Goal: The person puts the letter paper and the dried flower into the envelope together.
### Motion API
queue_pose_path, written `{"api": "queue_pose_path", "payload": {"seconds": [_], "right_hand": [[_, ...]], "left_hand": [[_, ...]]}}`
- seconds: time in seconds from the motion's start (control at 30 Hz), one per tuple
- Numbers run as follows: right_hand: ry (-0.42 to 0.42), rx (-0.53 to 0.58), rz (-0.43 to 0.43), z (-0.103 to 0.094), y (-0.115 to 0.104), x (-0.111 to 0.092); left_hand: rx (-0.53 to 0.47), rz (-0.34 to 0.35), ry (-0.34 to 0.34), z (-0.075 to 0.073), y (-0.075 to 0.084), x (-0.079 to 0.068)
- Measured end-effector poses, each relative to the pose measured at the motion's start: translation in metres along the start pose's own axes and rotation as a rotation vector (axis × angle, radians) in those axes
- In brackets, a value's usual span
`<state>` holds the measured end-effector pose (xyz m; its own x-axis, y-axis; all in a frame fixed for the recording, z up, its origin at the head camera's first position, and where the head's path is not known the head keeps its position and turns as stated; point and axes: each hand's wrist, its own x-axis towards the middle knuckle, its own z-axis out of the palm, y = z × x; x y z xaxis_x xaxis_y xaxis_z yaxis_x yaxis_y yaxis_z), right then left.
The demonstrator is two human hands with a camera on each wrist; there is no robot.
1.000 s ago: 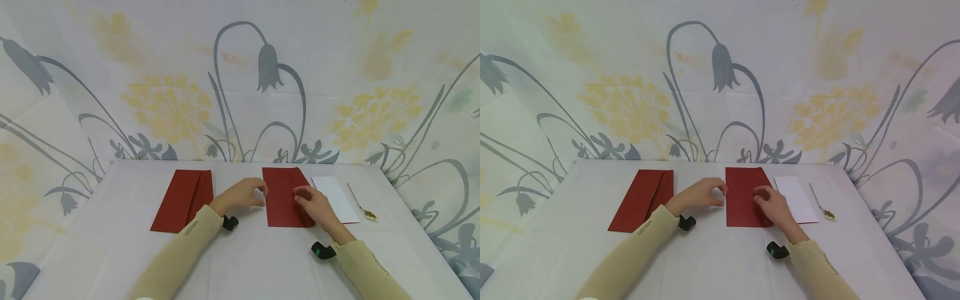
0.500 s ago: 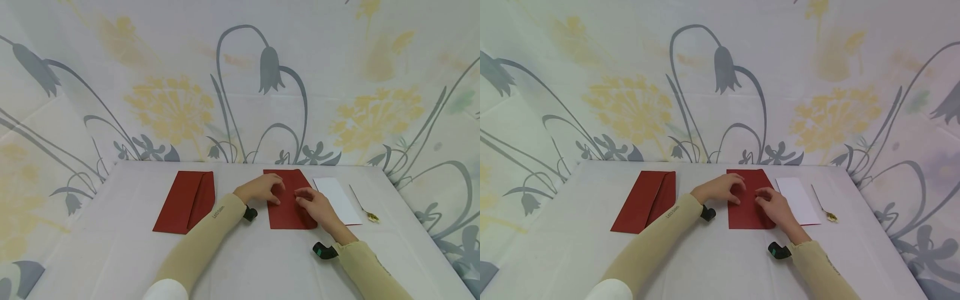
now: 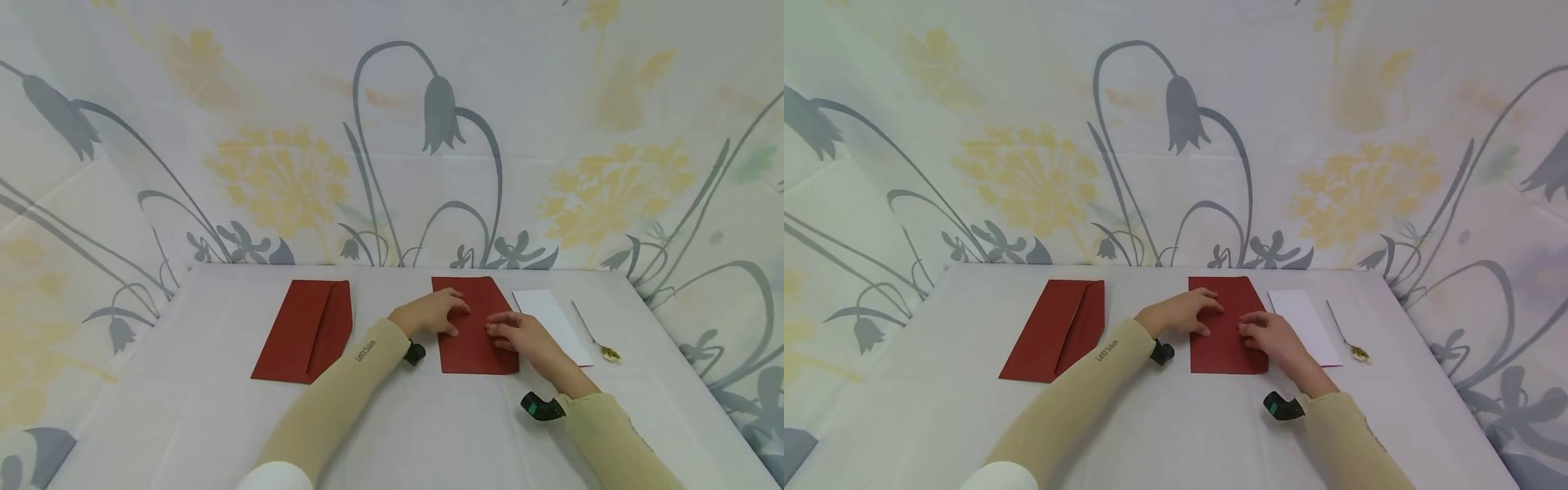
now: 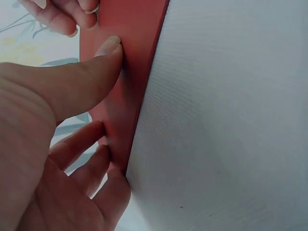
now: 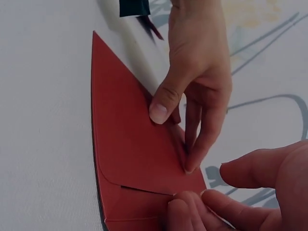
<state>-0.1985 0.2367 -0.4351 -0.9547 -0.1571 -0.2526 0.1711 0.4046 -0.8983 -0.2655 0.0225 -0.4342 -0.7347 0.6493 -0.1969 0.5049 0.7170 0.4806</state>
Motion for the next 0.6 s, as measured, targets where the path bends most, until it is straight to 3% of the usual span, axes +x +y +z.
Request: {"api": "queue_pose_path", "payload": {"seconds": [0.37,0.6], "right_hand": [[0.001,0.062,0.057,-0.0009,-0.0033,0.0021],[-0.009,0.002,0.036,0.0011,-0.0065,0.0015]], "left_hand": [[-0.031,-0.011,-0.016,-0.0003,0.0006,-0.0003],[-0.017,0.007,-0.011,0.0006,0.0009,0.0002]]}}
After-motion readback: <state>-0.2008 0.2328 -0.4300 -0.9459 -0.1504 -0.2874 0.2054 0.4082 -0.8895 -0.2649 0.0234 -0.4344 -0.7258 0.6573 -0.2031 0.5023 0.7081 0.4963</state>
